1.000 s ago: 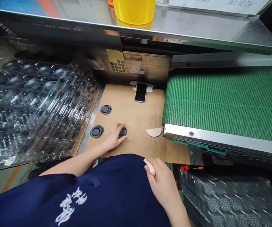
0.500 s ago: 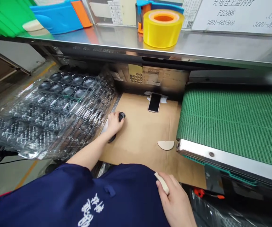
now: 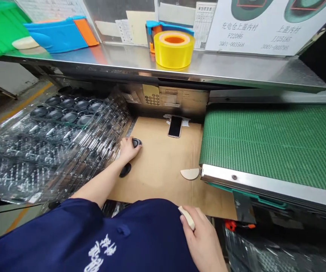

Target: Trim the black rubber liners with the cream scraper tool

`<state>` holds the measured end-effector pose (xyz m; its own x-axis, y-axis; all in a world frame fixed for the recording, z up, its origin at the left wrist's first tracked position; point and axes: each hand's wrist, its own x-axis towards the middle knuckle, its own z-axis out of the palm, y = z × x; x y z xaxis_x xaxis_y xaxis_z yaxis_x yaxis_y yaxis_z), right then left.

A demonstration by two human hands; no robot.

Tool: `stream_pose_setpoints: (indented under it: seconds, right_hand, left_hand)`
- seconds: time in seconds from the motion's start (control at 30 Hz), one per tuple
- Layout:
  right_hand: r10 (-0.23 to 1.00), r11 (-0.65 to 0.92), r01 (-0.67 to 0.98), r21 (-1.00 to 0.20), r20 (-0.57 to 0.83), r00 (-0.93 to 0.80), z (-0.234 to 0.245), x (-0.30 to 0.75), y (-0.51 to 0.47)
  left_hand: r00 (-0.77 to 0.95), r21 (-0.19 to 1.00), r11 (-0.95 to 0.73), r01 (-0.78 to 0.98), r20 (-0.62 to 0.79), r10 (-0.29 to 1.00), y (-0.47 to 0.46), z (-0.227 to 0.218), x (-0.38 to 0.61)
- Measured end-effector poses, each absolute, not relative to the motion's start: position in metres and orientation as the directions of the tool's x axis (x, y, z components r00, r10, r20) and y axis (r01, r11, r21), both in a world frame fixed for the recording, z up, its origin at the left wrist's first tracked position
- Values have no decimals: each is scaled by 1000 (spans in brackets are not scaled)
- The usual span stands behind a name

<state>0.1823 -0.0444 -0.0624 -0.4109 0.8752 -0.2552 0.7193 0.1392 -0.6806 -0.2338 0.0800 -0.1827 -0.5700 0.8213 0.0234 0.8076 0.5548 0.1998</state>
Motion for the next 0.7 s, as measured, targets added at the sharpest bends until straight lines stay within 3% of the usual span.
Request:
stream_pose_setpoints:
  seconds: [0.33,0.7]
  right_hand:
    - [894,78,668,-740,-245,-376,-58,186,-48]
    - [931,43,686,-726,-219,-291,-43,210,-50]
  left_hand:
    - [-528,144,529,836,-50,848,78,-172,-225]
    - [-565,23,577,816,-180,805,97,-120,-190]
